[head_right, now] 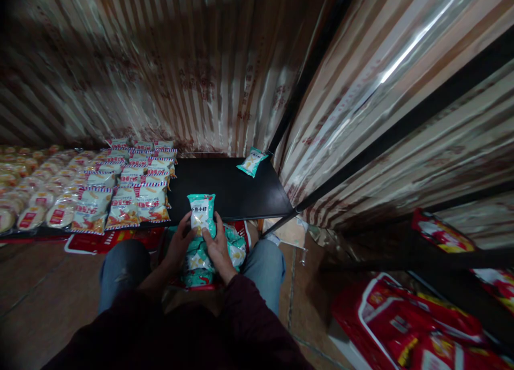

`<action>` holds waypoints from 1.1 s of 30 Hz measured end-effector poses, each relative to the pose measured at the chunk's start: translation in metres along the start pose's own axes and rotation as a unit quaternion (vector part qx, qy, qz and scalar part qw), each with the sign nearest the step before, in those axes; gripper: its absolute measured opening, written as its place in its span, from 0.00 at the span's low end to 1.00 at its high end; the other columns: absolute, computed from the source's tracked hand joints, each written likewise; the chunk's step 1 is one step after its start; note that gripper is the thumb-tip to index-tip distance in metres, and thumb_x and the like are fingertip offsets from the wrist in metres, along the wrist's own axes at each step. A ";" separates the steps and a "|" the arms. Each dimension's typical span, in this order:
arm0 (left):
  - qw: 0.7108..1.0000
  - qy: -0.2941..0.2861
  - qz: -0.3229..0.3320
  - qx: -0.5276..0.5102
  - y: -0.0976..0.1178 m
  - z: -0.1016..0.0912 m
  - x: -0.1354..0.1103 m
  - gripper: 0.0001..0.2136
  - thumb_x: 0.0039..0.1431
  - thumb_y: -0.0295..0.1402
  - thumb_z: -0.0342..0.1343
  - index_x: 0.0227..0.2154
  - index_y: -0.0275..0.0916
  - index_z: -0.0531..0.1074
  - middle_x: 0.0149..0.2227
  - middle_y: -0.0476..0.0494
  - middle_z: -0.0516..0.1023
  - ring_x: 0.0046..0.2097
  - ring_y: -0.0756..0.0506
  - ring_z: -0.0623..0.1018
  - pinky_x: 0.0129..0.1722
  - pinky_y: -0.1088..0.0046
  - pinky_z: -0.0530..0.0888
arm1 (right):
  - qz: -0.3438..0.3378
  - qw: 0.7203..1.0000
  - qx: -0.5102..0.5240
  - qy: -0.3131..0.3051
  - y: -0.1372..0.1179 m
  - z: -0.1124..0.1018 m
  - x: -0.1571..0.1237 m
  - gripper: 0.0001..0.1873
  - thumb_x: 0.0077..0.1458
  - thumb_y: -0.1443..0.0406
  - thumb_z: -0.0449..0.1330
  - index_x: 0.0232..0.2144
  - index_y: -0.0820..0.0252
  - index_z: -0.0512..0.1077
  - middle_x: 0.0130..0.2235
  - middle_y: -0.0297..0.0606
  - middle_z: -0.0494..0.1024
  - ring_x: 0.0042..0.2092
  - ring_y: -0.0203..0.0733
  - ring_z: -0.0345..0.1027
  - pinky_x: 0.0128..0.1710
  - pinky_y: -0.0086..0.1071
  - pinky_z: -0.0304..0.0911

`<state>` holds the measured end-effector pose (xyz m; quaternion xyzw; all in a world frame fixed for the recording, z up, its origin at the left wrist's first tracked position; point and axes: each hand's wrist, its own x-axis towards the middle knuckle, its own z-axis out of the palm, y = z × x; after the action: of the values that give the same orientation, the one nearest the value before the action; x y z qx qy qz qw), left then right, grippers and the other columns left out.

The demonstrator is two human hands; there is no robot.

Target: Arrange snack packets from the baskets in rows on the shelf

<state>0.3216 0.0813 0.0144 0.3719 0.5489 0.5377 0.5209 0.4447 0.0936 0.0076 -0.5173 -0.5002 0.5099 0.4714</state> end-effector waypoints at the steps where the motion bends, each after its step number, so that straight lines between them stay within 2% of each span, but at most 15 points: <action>1: 1.000 0.011 0.012 0.021 -0.001 -0.001 0.003 0.28 0.52 0.37 0.55 0.57 0.41 0.59 0.54 0.40 0.70 0.52 0.43 0.72 0.50 0.64 0.70 | -0.001 1.000 -0.005 -0.004 0.000 0.000 0.002 0.34 0.54 0.55 0.58 0.60 0.57 0.56 0.58 0.41 0.66 0.57 0.47 0.61 0.58 0.41 0.56; 5: 0.994 0.057 0.041 0.086 -0.004 -0.003 0.014 0.24 0.52 0.34 0.54 0.54 0.40 0.63 0.52 0.42 0.72 0.52 0.44 0.72 0.51 0.65 0.69 | 0.000 1.000 -0.025 -0.006 -0.004 0.002 0.012 0.29 0.55 0.53 0.56 0.56 0.58 0.63 0.54 0.40 0.71 0.56 0.47 0.63 0.57 0.39 0.57; 13: 0.987 0.101 0.080 0.098 -0.020 -0.004 0.038 0.23 0.53 0.33 0.54 0.53 0.38 0.63 0.48 0.39 0.74 0.47 0.45 0.75 0.47 0.65 0.72 | -0.012 0.999 -0.035 -0.008 0.010 0.005 0.045 0.24 0.55 0.53 0.54 0.50 0.58 0.70 0.49 0.39 0.76 0.51 0.46 0.68 0.51 0.38 0.63; 17: 0.977 0.139 0.093 0.134 -0.024 -0.004 0.051 0.21 0.53 0.33 0.54 0.50 0.36 0.64 0.48 0.36 0.74 0.49 0.44 0.74 0.50 0.63 0.71 | -0.026 0.998 -0.056 0.013 0.015 0.011 0.059 0.22 0.54 0.55 0.55 0.48 0.60 0.71 0.47 0.40 0.77 0.47 0.46 0.70 0.49 0.38 0.64; 24: 0.967 0.152 0.118 0.169 -0.025 -0.003 0.076 0.19 0.55 0.32 0.51 0.51 0.35 0.63 0.50 0.34 0.72 0.52 0.42 0.73 0.52 0.61 0.69 | -0.024 0.994 -0.096 0.045 0.017 0.020 0.086 0.21 0.51 0.57 0.55 0.44 0.63 0.72 0.41 0.43 0.79 0.40 0.45 0.72 0.43 0.36 0.67; 33: 0.948 0.188 0.129 0.220 -0.017 0.004 0.103 0.20 0.57 0.33 0.47 0.52 0.34 0.62 0.52 0.33 0.70 0.54 0.42 0.71 0.54 0.61 0.67 | -0.033 0.989 -0.121 0.074 0.022 0.034 0.123 0.22 0.51 0.58 0.55 0.45 0.64 0.72 0.42 0.44 0.78 0.41 0.45 0.72 0.43 0.35 0.66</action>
<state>0.3099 0.1795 -0.0194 0.4369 0.6893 0.5261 0.2392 0.4093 0.2143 -0.0228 -0.5898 -0.5391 0.3900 0.4575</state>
